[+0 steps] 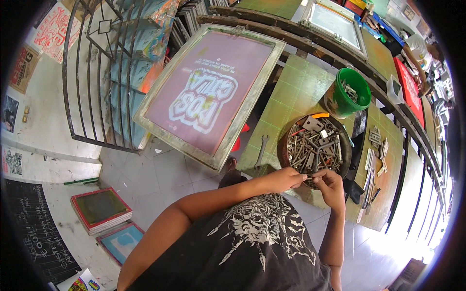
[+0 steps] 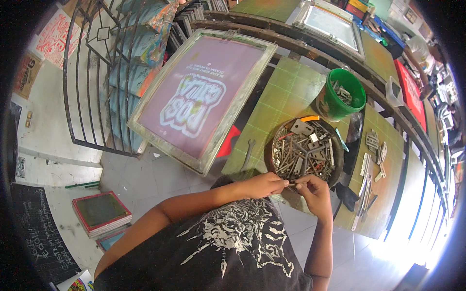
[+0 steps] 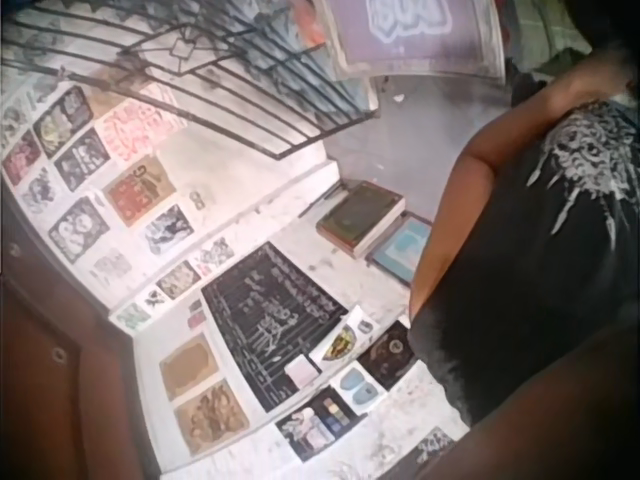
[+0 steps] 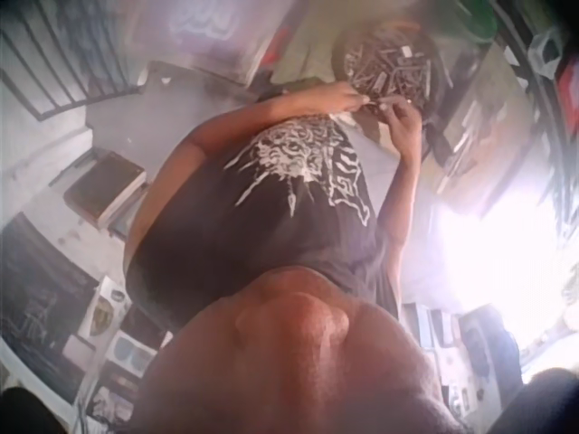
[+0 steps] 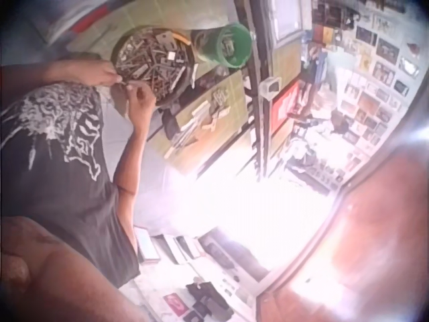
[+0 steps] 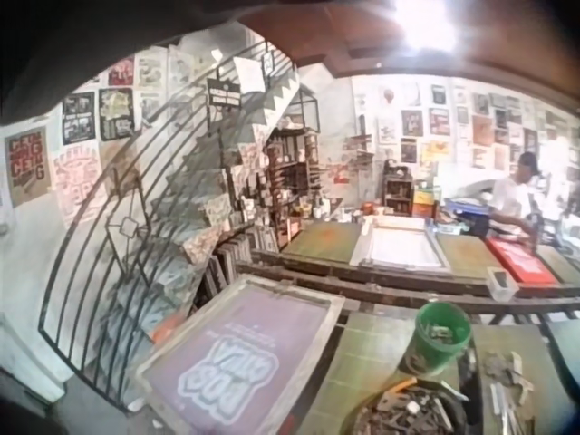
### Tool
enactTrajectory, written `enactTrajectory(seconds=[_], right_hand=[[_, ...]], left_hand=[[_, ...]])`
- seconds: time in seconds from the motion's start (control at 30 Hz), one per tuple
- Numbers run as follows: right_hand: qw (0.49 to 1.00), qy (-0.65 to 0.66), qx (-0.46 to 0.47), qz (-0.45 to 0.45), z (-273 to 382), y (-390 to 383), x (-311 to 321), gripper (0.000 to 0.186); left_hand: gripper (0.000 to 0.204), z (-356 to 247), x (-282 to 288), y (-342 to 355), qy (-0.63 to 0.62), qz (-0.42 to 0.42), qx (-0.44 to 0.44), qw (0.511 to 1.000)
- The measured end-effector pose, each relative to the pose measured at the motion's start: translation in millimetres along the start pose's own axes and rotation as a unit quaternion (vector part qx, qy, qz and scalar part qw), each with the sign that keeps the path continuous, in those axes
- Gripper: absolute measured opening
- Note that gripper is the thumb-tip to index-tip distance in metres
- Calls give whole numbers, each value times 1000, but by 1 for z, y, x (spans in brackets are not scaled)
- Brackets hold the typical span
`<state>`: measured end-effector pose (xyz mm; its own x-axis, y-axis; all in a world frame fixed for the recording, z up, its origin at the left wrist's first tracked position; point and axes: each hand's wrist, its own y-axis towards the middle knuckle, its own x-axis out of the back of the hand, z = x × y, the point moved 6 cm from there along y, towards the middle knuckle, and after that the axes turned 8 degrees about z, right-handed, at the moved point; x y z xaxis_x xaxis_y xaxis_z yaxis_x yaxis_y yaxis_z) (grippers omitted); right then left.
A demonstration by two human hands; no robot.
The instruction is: The person prepares a screen-printing frame by picking up hardware from a tray and using a tool to tighten a bracket onto the wooden frame before lifting the screen to reveal a printed red shirt.
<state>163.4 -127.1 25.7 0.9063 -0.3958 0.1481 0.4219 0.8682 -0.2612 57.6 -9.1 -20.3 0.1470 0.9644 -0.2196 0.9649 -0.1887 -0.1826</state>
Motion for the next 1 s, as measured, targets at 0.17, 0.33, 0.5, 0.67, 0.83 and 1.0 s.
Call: enactTrajectory(seconds=[0.17,0.33,0.5,0.67,0.83,1.0], right_hand=[[995,-23,98,-16,7,4,0,6],[998,62,-16,-2,-8,9,-3,11],[998,-65,19,-5,1,8,2,11],[995,64,67,-24,8,8,-5,8],[998,37,-41,1,-10,11,-2,11],[987,-144,67,4,7,6,3,15]], left_hand=[[50,13,-7,-2,-232,74,70,967],[49,3,-5,-4,-193,50,45,979],[50,18,-1,-3,-251,67,70,963],[50,15,-4,0,-296,101,94,945],[50,12,-5,0,-249,102,86,959],[51,14,-6,-2,-289,103,98,947]])
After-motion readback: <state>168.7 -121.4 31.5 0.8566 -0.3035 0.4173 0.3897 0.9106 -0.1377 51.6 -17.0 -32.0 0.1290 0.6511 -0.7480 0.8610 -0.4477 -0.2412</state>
